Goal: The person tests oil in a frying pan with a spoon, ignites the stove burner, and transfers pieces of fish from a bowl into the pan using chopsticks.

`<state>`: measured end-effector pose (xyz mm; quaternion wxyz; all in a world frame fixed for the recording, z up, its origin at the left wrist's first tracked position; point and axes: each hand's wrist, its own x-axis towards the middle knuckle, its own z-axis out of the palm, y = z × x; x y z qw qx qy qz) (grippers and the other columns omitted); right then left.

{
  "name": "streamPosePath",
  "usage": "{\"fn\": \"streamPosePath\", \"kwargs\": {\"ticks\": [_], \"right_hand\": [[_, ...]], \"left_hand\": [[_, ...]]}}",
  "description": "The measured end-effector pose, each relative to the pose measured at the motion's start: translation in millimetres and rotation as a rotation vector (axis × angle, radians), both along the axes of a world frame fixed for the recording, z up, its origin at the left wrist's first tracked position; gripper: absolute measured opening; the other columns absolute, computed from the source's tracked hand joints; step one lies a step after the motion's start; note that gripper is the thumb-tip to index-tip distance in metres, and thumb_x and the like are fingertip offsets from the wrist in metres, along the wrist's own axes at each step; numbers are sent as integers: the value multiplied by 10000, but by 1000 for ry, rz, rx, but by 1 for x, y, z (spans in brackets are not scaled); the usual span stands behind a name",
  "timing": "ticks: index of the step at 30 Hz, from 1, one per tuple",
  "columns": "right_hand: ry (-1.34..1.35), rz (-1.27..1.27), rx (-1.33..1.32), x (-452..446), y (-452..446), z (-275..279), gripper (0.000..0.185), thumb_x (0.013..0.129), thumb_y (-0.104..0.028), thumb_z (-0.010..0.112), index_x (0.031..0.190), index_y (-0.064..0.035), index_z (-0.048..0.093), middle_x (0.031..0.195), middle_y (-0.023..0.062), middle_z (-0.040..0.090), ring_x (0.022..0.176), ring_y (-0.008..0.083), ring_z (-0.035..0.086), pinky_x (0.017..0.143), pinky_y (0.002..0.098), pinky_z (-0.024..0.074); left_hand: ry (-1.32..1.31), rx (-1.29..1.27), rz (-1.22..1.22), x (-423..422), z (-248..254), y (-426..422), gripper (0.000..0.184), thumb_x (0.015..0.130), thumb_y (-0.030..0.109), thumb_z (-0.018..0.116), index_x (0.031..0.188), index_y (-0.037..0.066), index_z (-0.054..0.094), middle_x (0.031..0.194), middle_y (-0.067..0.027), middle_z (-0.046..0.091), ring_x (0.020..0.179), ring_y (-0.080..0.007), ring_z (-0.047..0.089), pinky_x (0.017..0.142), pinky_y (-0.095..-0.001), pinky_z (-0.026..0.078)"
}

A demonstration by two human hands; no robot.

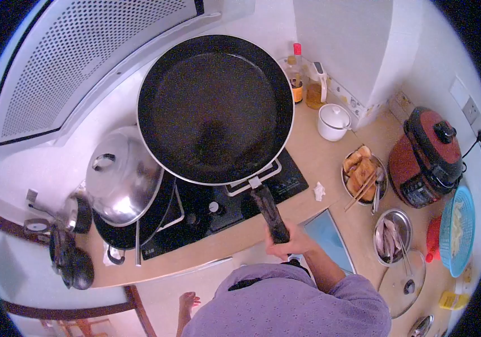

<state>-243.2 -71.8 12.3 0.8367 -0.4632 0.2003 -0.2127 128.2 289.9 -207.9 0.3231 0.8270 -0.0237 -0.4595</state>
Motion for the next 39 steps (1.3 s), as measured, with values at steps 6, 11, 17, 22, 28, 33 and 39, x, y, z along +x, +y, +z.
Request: {"fn": "streamPosePath", "kwargs": {"ticks": [6,11,17,22,28,33,39], "right_hand": [[-5,-74,-98,-3,0,3,354,662,32,709,927,-24,481,648,50,557,447,106,507,397,240,388],[118,-133,-177,-5,-1,2,379,672,16,714,959,-39,474,683,31,547,466,88,497,408,236,389],[291,-193,-296,-8,0,5,475,676,-30,724,1066,-38,453,671,-9,507,468,65,480,403,223,380],[337,-250,-274,-12,1,15,469,679,-44,723,1065,-32,456,658,-7,505,440,63,468,373,222,357],[503,-250,-246,-18,-3,51,327,689,-39,702,920,-21,471,605,16,498,384,89,460,335,237,338],[541,-209,-223,-22,-9,66,268,714,-83,674,865,-22,461,543,23,467,355,110,445,314,252,335],[537,-243,-51,-21,-11,89,247,717,-79,650,882,-32,473,541,12,444,348,98,412,305,245,319]], "left_hand": [[-50,18,-188,-3,-5,3,237,858,213,542,911,-15,579,721,-132,638,554,-221,625,478,-327,514],[-185,-41,-476,0,-6,1,234,842,210,551,909,-12,584,699,-127,632,532,-206,618,465,-324,513],[-37,-83,-93,-16,-1,-5,255,837,217,541,922,-19,583,694,-125,630,531,-195,617,461,-303,506],[-92,-37,-156,-24,-7,-9,270,835,217,549,941,-29,580,717,-138,637,539,-197,621,470,-295,506],[-3,-27,-48,-36,-17,-12,231,846,171,523,956,-26,573,722,-149,637,544,-207,623,457,-300,502],[122,-84,72,-42,-56,-6,224,859,166,507,963,-21,569,721,-148,637,541,-223,625,447,-315,505],[135,-48,12,-52,-65,-5,258,859,188,512,995,-25,565,716,-133,639,551,-215,628,454,-316,508]]}}
